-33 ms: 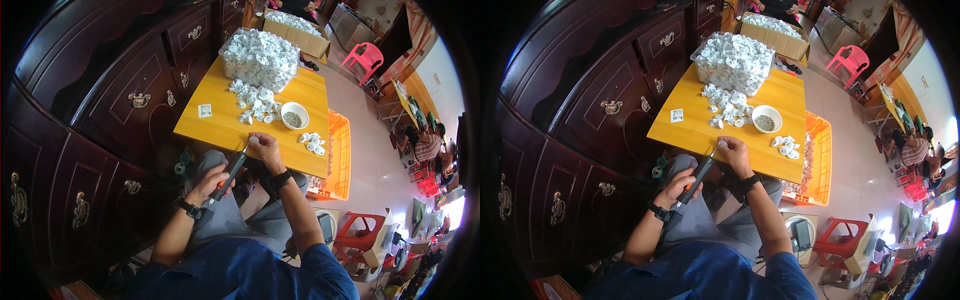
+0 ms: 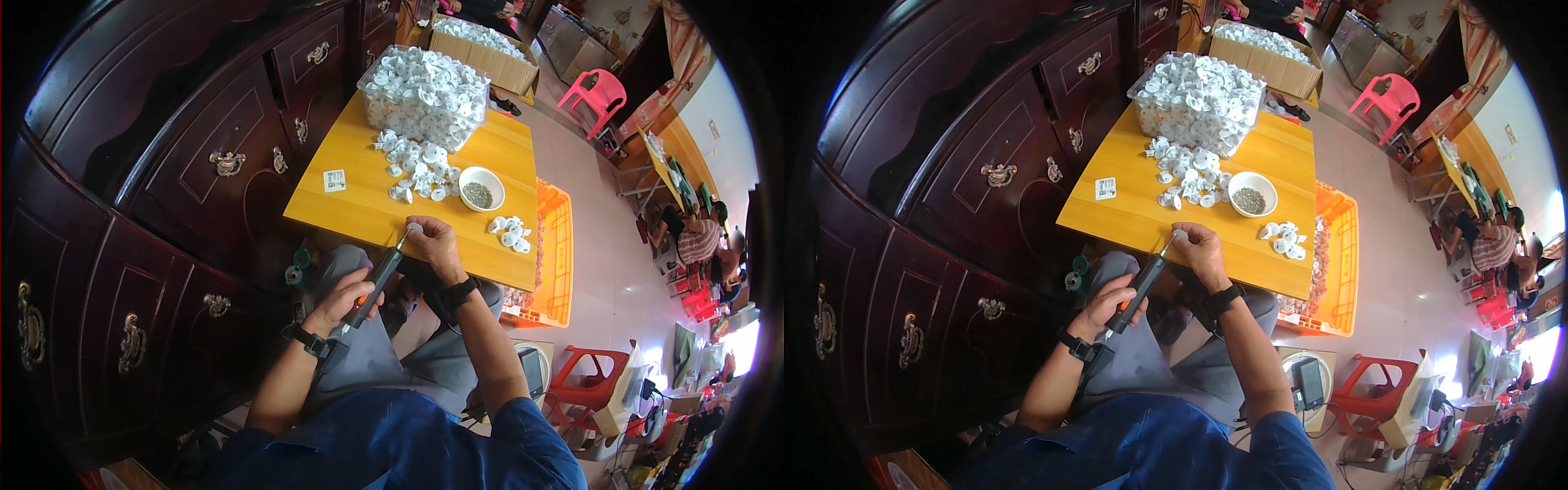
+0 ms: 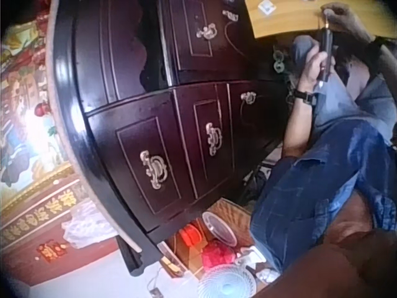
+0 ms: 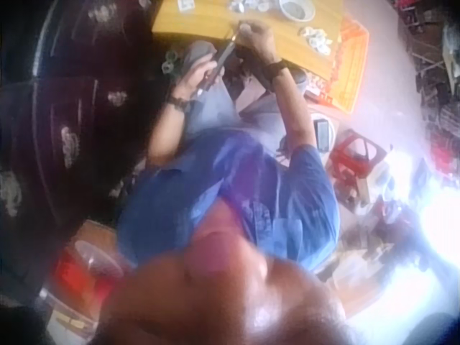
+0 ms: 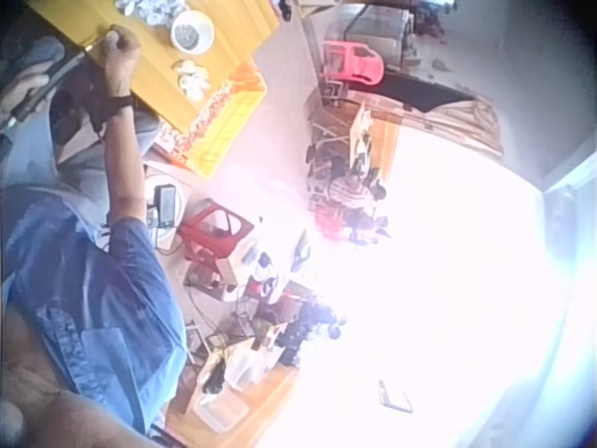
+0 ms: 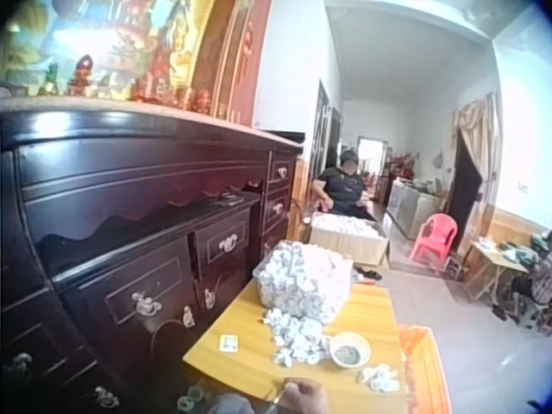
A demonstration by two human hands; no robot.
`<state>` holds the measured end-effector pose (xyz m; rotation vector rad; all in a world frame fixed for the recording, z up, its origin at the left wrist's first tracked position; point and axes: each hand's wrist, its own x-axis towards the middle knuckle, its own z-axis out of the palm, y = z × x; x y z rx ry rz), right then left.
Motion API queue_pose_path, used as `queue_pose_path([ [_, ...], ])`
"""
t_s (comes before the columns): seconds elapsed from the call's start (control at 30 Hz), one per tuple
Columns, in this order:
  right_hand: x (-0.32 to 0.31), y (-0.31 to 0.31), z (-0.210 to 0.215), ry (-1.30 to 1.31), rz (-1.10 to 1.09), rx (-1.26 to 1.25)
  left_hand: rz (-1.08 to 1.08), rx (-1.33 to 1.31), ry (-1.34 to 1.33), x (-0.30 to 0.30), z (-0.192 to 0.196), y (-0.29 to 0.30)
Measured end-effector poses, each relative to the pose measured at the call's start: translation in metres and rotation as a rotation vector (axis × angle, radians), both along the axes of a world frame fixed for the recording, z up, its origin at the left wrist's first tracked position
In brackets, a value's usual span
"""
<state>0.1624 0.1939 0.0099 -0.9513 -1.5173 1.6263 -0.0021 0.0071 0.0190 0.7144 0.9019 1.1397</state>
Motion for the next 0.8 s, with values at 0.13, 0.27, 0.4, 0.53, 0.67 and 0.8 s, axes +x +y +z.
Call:
queue_pose_path([
  [0.13, -0.001, -0.002, 0.002, 0.007, -0.002, 0.005, 0.000, -0.004, -0.002, -0.001, -0.001, 0.000],
  [0.27, 0.000, -0.002, 0.001, -0.005, -0.010, 0.011, 0.000, -0.003, -0.004, 0.001, 0.002, 0.000],
  [0.4, 0.000, -0.002, -0.001, 0.012, -0.012, 0.029, -0.002, -0.003, -0.014, 0.000, 0.001, 0.000],
  [0.53, 0.000, -0.004, -0.003, 0.012, -0.013, 0.063, -0.002, 0.004, -0.013, 0.001, 0.004, 0.000],
  [0.67, 0.000, -0.004, -0.007, 0.008, -0.022, 0.084, -0.003, 0.009, -0.004, 0.001, 0.004, -0.001],
  [0.8, 0.000, -0.002, -0.015, -0.005, -0.027, 0.142, 0.004, 0.007, 0.020, 0.004, 0.009, -0.001],
])
